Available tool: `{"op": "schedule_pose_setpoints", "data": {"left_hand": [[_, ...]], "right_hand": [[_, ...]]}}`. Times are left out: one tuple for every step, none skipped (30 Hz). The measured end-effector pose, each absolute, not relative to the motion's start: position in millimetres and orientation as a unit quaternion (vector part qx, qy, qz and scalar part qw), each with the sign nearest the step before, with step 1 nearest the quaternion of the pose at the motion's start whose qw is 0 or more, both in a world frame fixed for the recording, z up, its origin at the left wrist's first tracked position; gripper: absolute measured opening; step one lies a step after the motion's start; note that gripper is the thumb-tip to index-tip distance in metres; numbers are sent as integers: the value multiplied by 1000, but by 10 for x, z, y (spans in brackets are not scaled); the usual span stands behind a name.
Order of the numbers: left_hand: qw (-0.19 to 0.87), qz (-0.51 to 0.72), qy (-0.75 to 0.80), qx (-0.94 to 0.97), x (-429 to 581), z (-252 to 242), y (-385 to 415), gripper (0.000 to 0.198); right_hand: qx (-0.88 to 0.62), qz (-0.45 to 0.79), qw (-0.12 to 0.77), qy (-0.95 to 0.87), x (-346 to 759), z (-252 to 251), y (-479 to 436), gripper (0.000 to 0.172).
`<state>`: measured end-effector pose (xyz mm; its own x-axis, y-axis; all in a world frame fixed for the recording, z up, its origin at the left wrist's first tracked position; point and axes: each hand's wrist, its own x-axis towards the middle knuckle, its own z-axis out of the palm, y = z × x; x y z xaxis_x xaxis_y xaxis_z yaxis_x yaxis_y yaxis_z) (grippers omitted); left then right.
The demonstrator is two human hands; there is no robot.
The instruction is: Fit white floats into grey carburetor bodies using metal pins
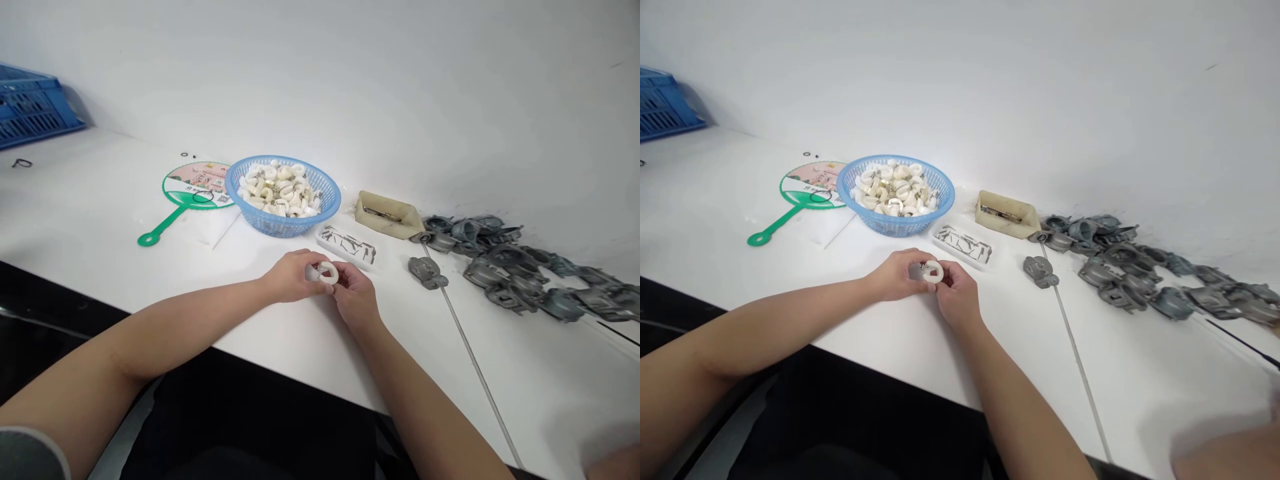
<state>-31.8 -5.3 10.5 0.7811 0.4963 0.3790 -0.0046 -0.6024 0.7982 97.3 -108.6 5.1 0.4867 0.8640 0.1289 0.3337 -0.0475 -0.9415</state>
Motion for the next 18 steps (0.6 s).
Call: {"op": "schedule_pose_setpoints", "data": {"left_hand": [[421,296,147,845,-317,112,-58,36],[422,295,147,845,-316,117,-62,35],[423,294,148,844,-315,119,-65,36],[425,293,149,843,-314,119,-67,36],[427,292,150,843,-313,118,-68,37],[430,290,151,841,-312,115,-68,37],[433,287,151,841,-312,112,-68,38],[435,285,150,841,-312,110,-67,38],[437,283,148,841,-312,108,-65,38],[439,283,145,840,-314,108,-64,38],[439,284,143,840,-316,108,-63,37],[439,286,142,840,-319,110,-62,37],[438,288,143,840,-321,112,-63,36],[437,288,144,840,-324,114,-64,37],[436,286,146,841,-325,116,-65,37],[436,286,147,841,-326,116,-67,37],[437,285,145,841,-326,115,-69,37],[437,285,144,841,-325,113,-71,37]], "right_hand": [[-679,250,531,-441,974,56,-1088,32],[-679,252,531,-440,972,62,-1090,32],[-678,254,532,-440,969,68,-1092,31],[-678,257,531,-437,964,75,-1094,31],[-680,260,531,-434,959,82,-1097,31],[-682,262,531,-429,954,88,-1100,31],[-685,264,529,-426,950,94,-1102,31],[-687,265,528,-424,947,98,-1104,31],[-687,265,526,-425,946,99,-1106,32],[-687,265,525,-427,946,99,-1106,31],[-687,264,522,-430,947,96,-1106,31],[-687,263,521,-433,949,92,-1105,31],[-685,263,522,-435,951,87,-1104,31],[-682,263,524,-437,952,82,-1103,31],[-679,263,528,-438,953,78,-1102,31],[-676,262,532,-438,953,76,-1102,31],[-675,262,534,-437,953,76,-1102,31],[-675,262,535,-436,953,79,-1103,31]]}}
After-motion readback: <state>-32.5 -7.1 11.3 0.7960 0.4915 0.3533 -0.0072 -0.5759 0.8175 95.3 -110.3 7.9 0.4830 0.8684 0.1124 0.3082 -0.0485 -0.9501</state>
